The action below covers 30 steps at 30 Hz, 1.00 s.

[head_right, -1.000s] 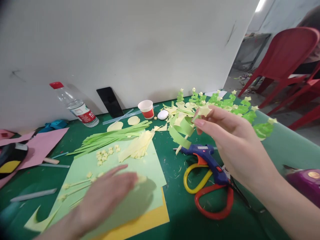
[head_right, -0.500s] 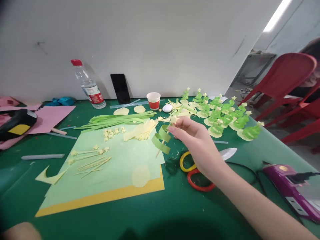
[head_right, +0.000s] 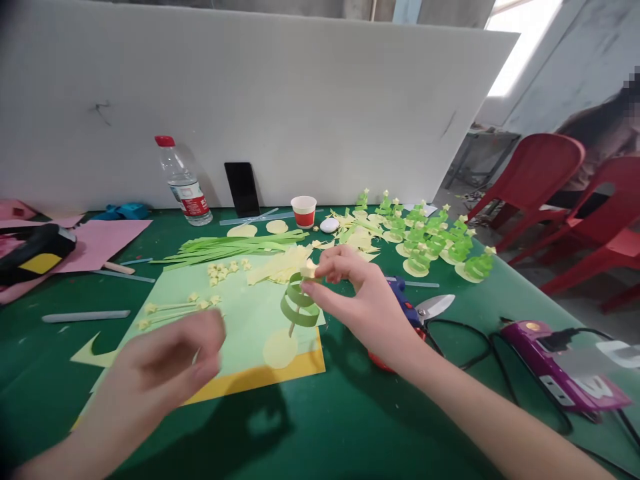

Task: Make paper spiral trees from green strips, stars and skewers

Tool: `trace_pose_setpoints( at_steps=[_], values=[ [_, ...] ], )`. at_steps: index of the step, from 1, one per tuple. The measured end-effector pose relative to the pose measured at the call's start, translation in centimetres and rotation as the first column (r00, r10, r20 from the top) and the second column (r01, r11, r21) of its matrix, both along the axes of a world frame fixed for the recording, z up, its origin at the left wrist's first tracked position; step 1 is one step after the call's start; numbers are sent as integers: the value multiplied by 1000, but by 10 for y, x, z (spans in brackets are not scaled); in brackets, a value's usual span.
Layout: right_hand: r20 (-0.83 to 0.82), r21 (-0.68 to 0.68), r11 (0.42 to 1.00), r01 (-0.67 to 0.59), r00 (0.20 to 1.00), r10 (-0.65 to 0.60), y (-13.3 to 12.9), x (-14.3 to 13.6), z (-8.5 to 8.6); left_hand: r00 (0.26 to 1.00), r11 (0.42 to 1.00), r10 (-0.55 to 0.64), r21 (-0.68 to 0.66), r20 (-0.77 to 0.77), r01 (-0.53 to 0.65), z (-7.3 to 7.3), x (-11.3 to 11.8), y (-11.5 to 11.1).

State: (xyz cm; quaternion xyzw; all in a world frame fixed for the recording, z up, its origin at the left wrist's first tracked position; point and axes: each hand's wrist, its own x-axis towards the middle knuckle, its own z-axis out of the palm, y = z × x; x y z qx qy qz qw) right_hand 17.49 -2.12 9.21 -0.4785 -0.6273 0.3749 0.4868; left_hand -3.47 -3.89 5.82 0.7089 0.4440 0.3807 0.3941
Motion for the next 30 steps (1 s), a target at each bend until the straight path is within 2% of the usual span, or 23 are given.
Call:
trace_pose_setpoints(
  at_steps=[2,5,10,16,21,25,30],
  values=[
    [45,22,999,-36,998,35,-2,-4,0,998,997,40,66,40,-42,10,5,11],
    [113,26,996,-89,990,85,-2,-8,-4,999,999,29,30,40,-30,14,14,22],
    [159,9,988,-153,976,149,-1,-14,-9,998,999,-27,19,50,26,7,25,24],
    [198,-25,972,-232,952,232,0,-16,-8,998,999,-38,10,47,38,5,24,26],
    [226,-21,971,-237,945,236,3,-15,-10,999,1000,-10,13,51,9,3,21,29],
    [231,-4,970,-243,944,237,4,-14,-12,999,999,-28,-31,29,29,0,21,30],
    [238,19,973,-229,947,218,6,-12,-15,1000,1000,-5,-19,14,5,-10,23,33]
  ],
)
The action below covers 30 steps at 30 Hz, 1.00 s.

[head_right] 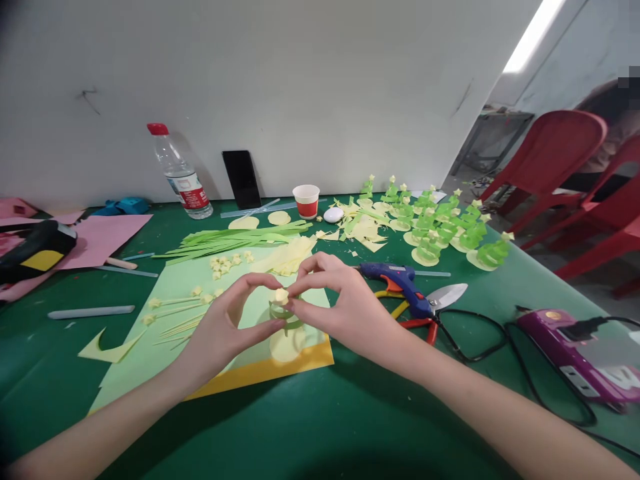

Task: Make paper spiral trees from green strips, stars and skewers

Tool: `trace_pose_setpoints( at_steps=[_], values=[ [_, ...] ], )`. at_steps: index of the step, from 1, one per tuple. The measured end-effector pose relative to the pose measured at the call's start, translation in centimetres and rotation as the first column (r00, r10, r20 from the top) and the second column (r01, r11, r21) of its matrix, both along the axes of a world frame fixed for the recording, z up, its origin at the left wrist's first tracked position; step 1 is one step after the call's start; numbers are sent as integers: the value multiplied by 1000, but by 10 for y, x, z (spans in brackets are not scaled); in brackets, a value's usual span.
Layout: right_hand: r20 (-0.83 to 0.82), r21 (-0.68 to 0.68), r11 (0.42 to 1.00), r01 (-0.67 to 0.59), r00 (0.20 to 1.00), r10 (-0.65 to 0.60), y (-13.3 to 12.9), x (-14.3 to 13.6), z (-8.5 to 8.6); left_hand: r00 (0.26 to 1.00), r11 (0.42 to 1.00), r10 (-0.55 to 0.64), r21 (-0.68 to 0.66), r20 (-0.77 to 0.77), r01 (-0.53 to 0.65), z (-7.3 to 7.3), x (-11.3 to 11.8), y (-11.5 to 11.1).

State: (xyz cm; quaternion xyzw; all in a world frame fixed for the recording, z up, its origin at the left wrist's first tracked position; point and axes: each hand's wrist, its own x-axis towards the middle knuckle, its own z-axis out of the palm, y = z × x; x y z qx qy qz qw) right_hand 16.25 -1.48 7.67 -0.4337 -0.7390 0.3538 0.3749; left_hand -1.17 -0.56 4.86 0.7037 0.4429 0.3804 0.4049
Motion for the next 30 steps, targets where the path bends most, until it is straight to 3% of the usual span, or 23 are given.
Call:
trace_pose_setpoints(
  at_steps=[5,9,23,30],
  values=[
    [20,32,999,14,1000,-14,1,1,-4,997,989,60,130,50,-66,-5,-2,0],
    [25,58,998,9,1000,-10,1,0,-8,1000,981,29,190,-4,-27,-2,-3,-1],
    [9,164,984,66,998,-69,4,-2,-18,999,974,8,227,-38,1,-4,-1,1],
    [147,172,981,85,983,-111,5,2,-15,998,980,13,200,-57,-1,-7,0,1]
  ],
)
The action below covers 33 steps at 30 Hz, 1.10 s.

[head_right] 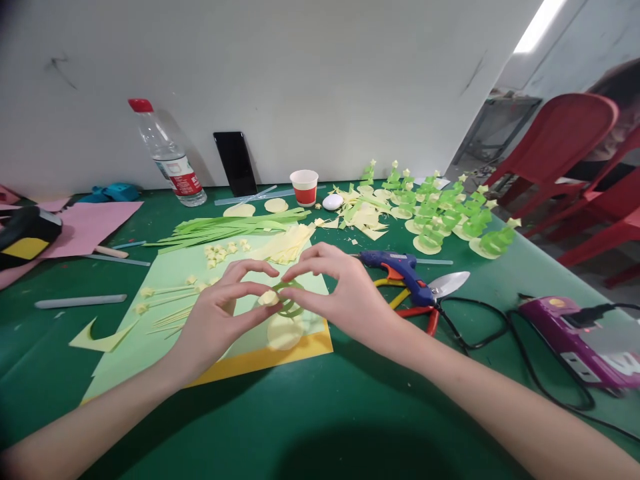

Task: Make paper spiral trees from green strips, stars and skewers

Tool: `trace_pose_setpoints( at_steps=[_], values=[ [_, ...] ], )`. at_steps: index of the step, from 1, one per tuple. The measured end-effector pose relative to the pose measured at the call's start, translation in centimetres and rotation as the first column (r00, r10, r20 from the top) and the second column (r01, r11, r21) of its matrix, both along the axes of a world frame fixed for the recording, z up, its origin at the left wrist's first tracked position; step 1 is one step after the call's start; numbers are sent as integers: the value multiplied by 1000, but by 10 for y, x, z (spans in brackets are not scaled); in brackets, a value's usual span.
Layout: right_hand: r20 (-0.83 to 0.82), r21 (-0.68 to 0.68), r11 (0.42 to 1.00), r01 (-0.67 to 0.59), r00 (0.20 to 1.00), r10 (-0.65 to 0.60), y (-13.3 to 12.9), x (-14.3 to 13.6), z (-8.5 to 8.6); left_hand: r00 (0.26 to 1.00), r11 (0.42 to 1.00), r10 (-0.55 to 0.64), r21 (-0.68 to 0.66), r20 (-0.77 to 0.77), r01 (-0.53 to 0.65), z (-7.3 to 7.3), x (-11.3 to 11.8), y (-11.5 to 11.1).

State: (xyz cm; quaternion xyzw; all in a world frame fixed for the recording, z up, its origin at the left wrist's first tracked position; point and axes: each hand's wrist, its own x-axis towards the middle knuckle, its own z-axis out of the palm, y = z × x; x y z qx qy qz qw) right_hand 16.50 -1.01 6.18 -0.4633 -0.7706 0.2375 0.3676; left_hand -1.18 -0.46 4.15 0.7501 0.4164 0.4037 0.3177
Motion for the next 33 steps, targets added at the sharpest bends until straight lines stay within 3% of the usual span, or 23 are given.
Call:
trace_pose_setpoints(
  at_steps=[4,8,11,14,21,26,28,30,33],
  values=[
    [182,44,982,186,965,-191,0,32,-2,1000,1000,8,-29,-5,-8,-6,-8,-2],
    [409,54,904,424,816,-408,-2,77,-25,1000,998,11,-68,-28,-13,-11,-15,-2],
    [527,1,848,530,720,-451,-4,98,-46,999,997,7,-81,-47,-11,-14,-16,-3],
    [583,-42,816,576,677,-448,-2,105,-57,997,996,-26,-82,-73,20,-18,-16,-4],
    [611,-114,753,648,643,-461,3,100,-43,990,999,-51,-3,-132,51,-24,-18,-1],
    [537,-65,643,763,570,-622,-5,95,-32,986,997,-52,47,-158,60,-23,-15,0],
    [432,-91,629,772,600,-673,-10,93,-30,985,998,-39,51,-167,48,-23,-15,-1],
    [282,-198,654,730,681,-676,-15,91,-29,985,999,-20,41,-169,27,-23,-15,-1],
    [212,-338,704,624,780,-589,-23,89,-32,988,1000,-1,23,-157,5,-22,-14,-1]
  ],
)
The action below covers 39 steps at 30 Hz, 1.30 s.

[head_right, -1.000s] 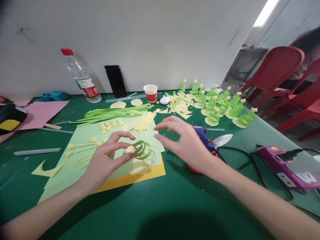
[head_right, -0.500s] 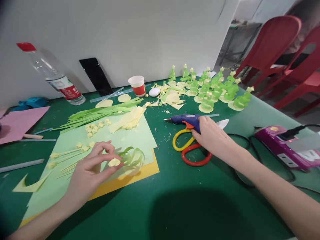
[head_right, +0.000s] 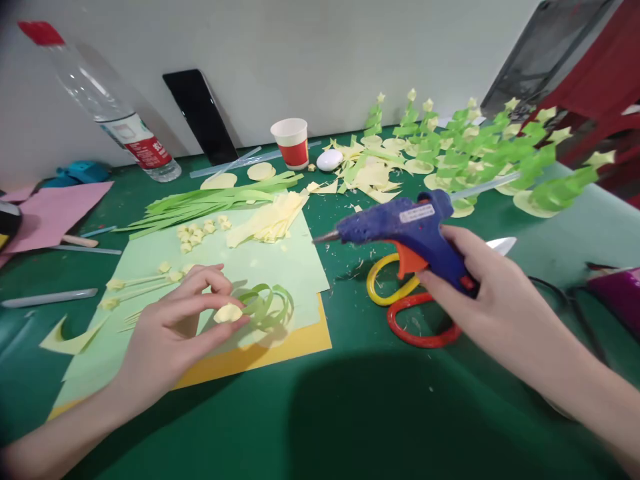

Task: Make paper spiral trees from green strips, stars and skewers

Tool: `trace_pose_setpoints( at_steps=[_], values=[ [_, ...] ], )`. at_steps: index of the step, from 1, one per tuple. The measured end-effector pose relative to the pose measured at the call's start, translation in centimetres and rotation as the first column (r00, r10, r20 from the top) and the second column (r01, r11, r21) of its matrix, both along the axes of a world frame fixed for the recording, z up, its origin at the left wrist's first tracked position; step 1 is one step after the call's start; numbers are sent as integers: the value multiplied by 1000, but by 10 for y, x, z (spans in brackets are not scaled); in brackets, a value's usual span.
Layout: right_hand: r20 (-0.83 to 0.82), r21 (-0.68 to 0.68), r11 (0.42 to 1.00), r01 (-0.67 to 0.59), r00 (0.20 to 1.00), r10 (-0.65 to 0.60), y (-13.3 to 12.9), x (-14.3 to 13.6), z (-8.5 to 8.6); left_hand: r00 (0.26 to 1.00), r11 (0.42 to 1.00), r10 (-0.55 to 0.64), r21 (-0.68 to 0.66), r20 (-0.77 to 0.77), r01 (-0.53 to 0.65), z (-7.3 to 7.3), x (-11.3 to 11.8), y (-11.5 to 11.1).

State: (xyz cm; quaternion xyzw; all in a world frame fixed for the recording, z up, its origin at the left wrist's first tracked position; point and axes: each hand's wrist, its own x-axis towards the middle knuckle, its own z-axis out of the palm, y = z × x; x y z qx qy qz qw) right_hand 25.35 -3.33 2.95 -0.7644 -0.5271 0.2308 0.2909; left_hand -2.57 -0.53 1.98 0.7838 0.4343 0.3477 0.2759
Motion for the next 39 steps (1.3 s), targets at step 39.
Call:
trace_pose_setpoints(
  at_steps=[39],
  values=[
    [436,-26,948,-318,850,297,-30,-54,-27,998,991,53,122,19,-55,-8,-1,-2]
  ],
)
